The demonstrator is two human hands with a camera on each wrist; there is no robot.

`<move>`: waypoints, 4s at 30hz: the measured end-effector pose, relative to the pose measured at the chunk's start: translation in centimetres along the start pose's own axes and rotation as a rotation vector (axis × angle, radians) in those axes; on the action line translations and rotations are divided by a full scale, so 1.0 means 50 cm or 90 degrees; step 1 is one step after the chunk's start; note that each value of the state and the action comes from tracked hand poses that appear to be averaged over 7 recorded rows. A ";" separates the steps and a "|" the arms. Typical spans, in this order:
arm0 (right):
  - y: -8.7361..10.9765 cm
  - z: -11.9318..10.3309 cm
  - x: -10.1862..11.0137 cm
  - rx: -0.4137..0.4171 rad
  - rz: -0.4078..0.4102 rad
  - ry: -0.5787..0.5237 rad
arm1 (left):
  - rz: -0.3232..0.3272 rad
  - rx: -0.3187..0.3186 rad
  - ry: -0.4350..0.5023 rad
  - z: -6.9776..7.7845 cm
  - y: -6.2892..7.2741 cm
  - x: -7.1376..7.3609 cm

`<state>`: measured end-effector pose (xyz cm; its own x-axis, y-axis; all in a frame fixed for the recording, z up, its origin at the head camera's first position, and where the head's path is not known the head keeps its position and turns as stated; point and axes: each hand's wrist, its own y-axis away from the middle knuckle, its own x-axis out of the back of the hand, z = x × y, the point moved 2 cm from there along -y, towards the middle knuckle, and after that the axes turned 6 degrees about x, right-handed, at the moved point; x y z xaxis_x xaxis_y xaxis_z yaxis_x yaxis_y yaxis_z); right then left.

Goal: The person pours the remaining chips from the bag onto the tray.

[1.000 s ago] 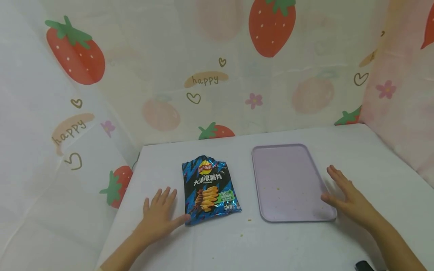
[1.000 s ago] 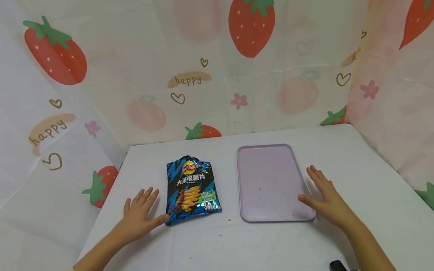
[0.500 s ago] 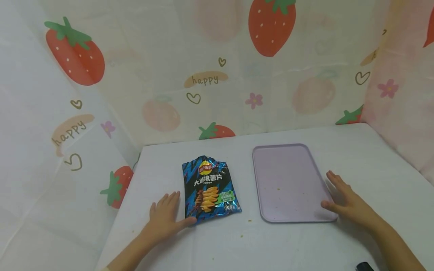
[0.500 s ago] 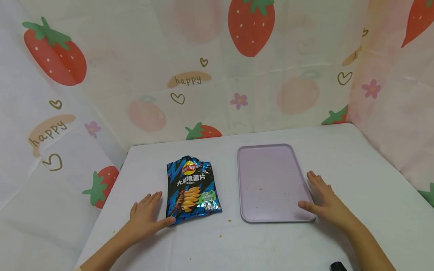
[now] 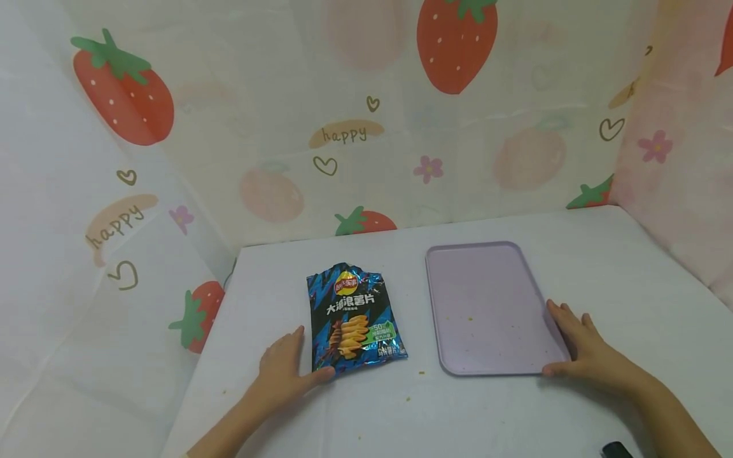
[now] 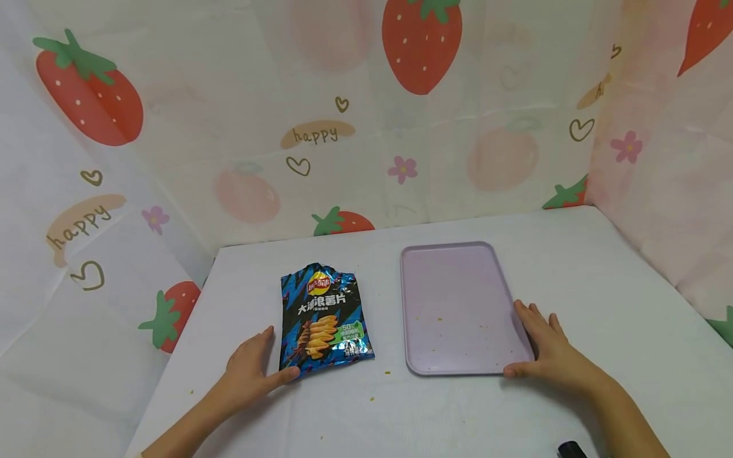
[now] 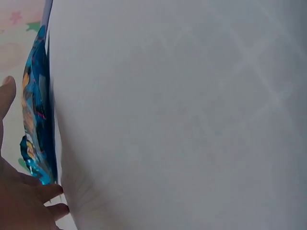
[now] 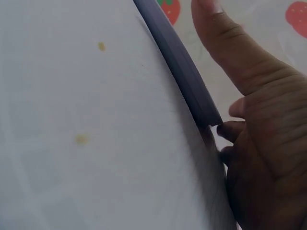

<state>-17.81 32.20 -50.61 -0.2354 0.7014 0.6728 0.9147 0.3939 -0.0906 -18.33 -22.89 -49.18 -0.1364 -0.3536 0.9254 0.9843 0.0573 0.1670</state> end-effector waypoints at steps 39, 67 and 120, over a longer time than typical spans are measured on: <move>-0.002 0.003 -0.005 0.049 0.001 0.093 | -0.007 0.121 0.193 0.033 -0.019 -0.002; -0.012 0.008 -0.010 0.051 0.012 0.106 | -0.051 0.115 0.664 0.025 -0.046 0.035; -0.006 0.010 -0.022 0.074 0.029 0.118 | 0.018 -0.104 0.933 0.121 -0.012 -0.002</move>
<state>-17.98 31.58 -51.69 -0.1207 0.6036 0.7881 0.8768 0.4370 -0.2004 -19.57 -17.21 -47.32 0.0175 -0.9675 -0.2524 0.9997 0.0119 0.0235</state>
